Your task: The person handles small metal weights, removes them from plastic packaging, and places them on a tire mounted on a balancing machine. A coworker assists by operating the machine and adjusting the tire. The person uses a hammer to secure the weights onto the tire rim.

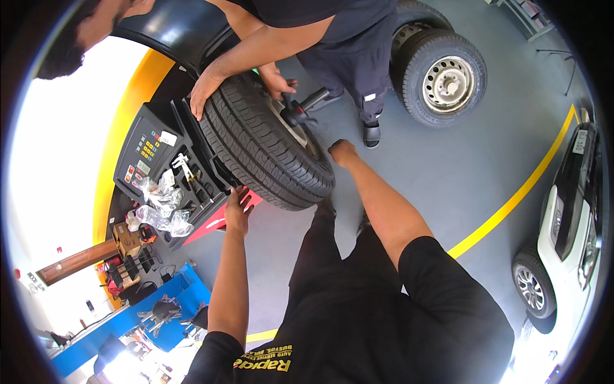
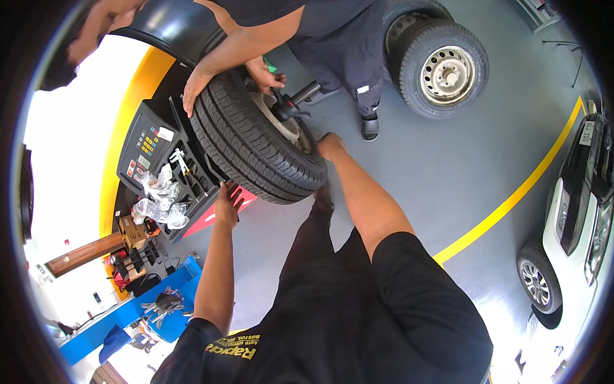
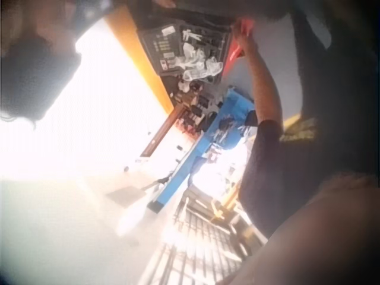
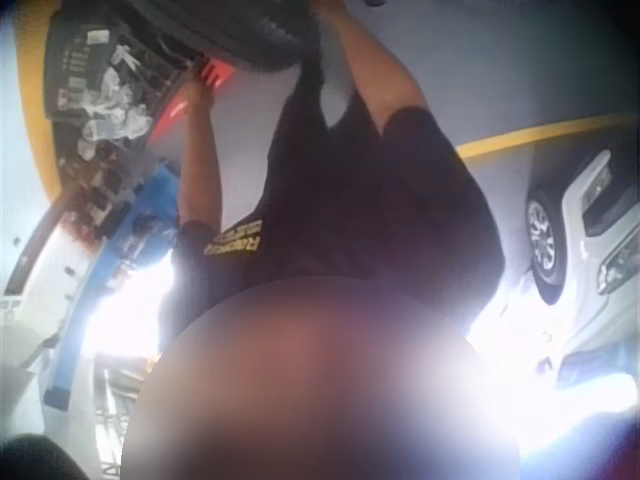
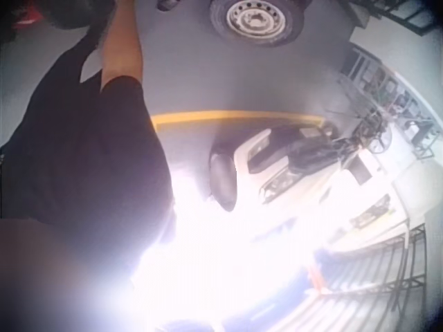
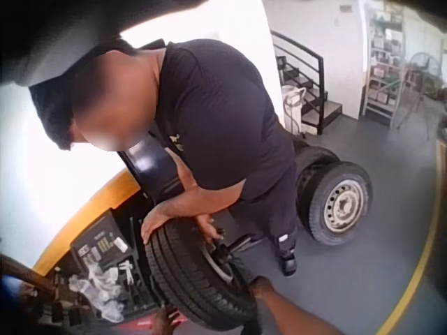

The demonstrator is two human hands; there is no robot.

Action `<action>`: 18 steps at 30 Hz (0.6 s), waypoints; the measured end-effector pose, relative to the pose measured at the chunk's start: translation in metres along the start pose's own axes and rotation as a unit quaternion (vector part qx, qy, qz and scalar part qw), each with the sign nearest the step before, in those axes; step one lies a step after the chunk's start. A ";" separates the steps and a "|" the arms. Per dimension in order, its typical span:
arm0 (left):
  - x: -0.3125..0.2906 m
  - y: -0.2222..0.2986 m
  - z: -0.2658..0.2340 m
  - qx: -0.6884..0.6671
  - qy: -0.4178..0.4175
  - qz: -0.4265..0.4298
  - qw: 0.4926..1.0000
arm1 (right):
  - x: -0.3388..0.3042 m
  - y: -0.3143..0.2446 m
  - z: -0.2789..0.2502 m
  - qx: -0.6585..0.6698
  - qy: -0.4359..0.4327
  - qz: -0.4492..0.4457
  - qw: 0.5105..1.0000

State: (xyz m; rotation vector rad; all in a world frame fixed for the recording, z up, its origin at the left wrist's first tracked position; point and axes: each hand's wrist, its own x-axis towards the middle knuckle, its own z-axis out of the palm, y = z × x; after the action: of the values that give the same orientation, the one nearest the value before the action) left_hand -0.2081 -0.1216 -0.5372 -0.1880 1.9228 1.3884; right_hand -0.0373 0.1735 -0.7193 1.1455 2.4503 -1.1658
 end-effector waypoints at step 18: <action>0.011 0.012 0.032 -0.068 -0.039 -0.043 0.996 | -0.024 -0.007 -0.068 0.431 -0.096 0.213 0.872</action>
State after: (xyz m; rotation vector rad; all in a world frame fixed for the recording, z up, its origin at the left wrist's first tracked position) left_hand -0.2074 -0.0858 -0.5394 -0.2746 1.7382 1.4476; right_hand -0.0162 0.2065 -0.6582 1.5479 1.3751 -2.1404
